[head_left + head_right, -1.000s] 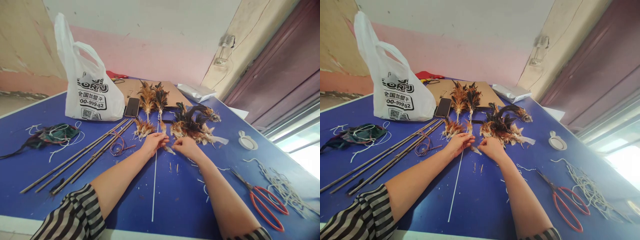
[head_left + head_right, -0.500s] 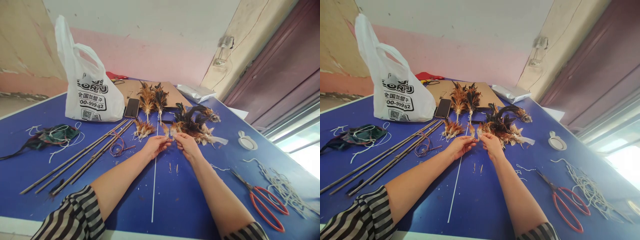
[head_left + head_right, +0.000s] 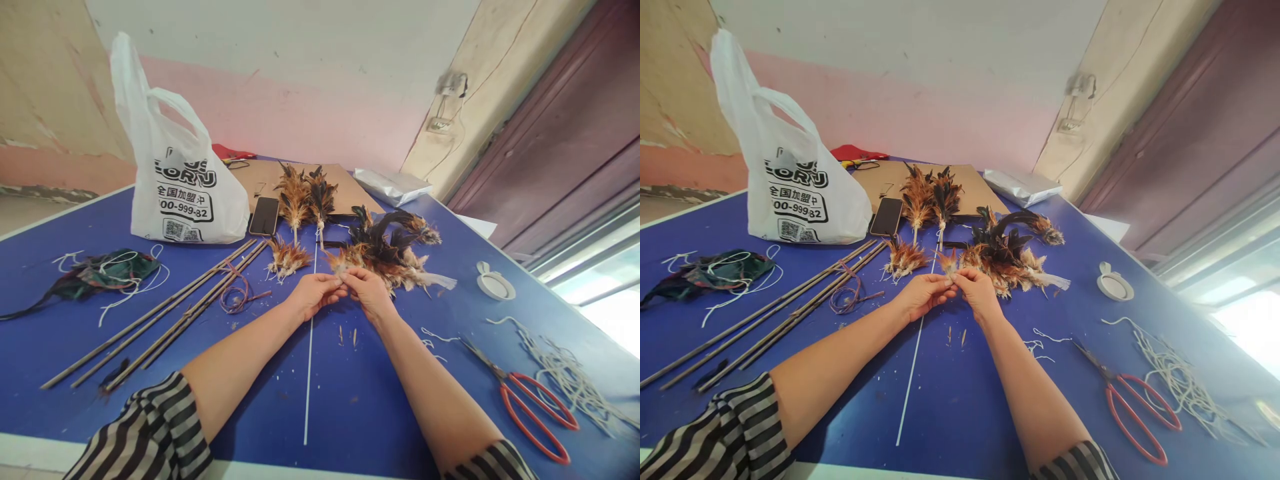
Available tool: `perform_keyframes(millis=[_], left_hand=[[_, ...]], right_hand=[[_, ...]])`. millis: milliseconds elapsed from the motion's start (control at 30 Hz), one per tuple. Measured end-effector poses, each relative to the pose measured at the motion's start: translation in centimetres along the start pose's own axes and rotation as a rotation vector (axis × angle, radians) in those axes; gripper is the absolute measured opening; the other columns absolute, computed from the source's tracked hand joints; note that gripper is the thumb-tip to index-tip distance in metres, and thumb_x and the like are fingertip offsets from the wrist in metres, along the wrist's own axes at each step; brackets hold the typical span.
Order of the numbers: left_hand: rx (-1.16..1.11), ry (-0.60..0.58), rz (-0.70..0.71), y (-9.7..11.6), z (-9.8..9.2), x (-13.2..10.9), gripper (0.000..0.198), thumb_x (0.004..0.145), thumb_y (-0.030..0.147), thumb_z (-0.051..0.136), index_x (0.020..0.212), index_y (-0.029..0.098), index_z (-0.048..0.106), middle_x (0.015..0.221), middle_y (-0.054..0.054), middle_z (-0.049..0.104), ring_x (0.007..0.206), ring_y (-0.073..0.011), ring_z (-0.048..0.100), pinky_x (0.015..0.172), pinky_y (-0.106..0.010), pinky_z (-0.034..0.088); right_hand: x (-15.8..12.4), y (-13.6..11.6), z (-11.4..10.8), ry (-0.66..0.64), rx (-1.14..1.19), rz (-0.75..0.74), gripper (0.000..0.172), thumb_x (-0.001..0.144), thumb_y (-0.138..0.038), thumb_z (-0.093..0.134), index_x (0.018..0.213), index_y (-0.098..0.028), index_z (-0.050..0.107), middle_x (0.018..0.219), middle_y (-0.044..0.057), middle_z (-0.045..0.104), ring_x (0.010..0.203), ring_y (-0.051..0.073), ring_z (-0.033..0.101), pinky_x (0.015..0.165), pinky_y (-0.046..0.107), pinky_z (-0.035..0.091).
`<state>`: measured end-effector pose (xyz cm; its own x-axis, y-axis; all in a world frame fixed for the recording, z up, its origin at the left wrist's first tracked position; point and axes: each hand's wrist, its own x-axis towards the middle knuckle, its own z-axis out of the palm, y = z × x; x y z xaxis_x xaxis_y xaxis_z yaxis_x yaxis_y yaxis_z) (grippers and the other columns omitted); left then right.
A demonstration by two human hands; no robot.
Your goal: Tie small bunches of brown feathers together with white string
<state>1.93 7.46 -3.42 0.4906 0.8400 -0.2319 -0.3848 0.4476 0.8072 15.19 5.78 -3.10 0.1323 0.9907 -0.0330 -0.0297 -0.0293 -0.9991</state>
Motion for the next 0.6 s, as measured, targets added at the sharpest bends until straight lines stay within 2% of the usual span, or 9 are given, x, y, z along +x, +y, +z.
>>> perform_keyframes(millis=[100, 200, 333, 467, 600], left_hand=[[0.025, 0.062, 0.069, 0.1, -0.2, 0.3, 0.005, 0.067, 0.009, 0.063, 0.071, 0.007, 0.061, 0.067, -0.009, 0.065, 0.054, -0.0096, 0.060, 0.045, -0.015, 0.046], [-0.026, 0.162, 0.114, 0.4, -0.6, 0.9, 0.003, 0.069, 0.010, 0.061, 0.069, 0.007, 0.059, 0.068, -0.009, 0.064, 0.053, -0.0087, 0.060, 0.045, -0.014, 0.046], [-0.110, 0.229, 0.138, 0.5, -1.1, 1.4, 0.005, 0.072, 0.008, 0.058, 0.067, 0.006, 0.058, 0.067, -0.009, 0.064, 0.052, -0.0078, 0.059, 0.045, -0.014, 0.046], [-0.124, 0.224, 0.141, 0.3, -1.2, 1.5, 0.005, 0.071, 0.009, 0.059, 0.067, 0.006, 0.058, 0.067, -0.009, 0.064, 0.051, -0.0078, 0.059, 0.046, -0.014, 0.046], [-0.131, 0.214, 0.138, 0.2, -1.1, 1.4, 0.006, 0.070, 0.010, 0.060, 0.067, 0.007, 0.058, 0.067, -0.009, 0.064, 0.051, -0.0080, 0.058, 0.046, -0.015, 0.046]], right_hand=[[0.5, -0.7, -1.1, 0.103, -0.195, -0.084, 0.032, 0.058, -0.042, 0.064, 0.073, -0.014, 0.063, 0.050, -0.002, 0.054, 0.040, 0.006, 0.038, 0.041, 0.021, 0.027], [1.4, -1.7, -3.0, 0.268, -0.441, -0.203, 0.037, 0.062, -0.044, 0.057, 0.081, -0.012, 0.066, 0.056, 0.002, 0.059, 0.046, 0.011, 0.046, 0.046, 0.023, 0.033], [2.7, -2.7, -4.3, 0.240, -0.860, -0.205, 0.026, 0.064, -0.037, 0.054, 0.072, -0.016, 0.068, 0.060, 0.004, 0.063, 0.055, 0.015, 0.054, 0.053, 0.025, 0.037], [4.0, -2.9, -2.9, 0.190, -1.164, -0.136, 0.019, 0.065, -0.030, 0.053, 0.065, -0.020, 0.069, 0.065, 0.005, 0.066, 0.065, 0.018, 0.059, 0.059, 0.025, 0.039], [5.8, -2.5, -0.8, 0.183, -1.293, 0.023, 0.021, 0.066, -0.031, 0.054, 0.069, -0.016, 0.069, 0.072, 0.011, 0.067, 0.070, 0.021, 0.061, 0.060, 0.026, 0.040]])
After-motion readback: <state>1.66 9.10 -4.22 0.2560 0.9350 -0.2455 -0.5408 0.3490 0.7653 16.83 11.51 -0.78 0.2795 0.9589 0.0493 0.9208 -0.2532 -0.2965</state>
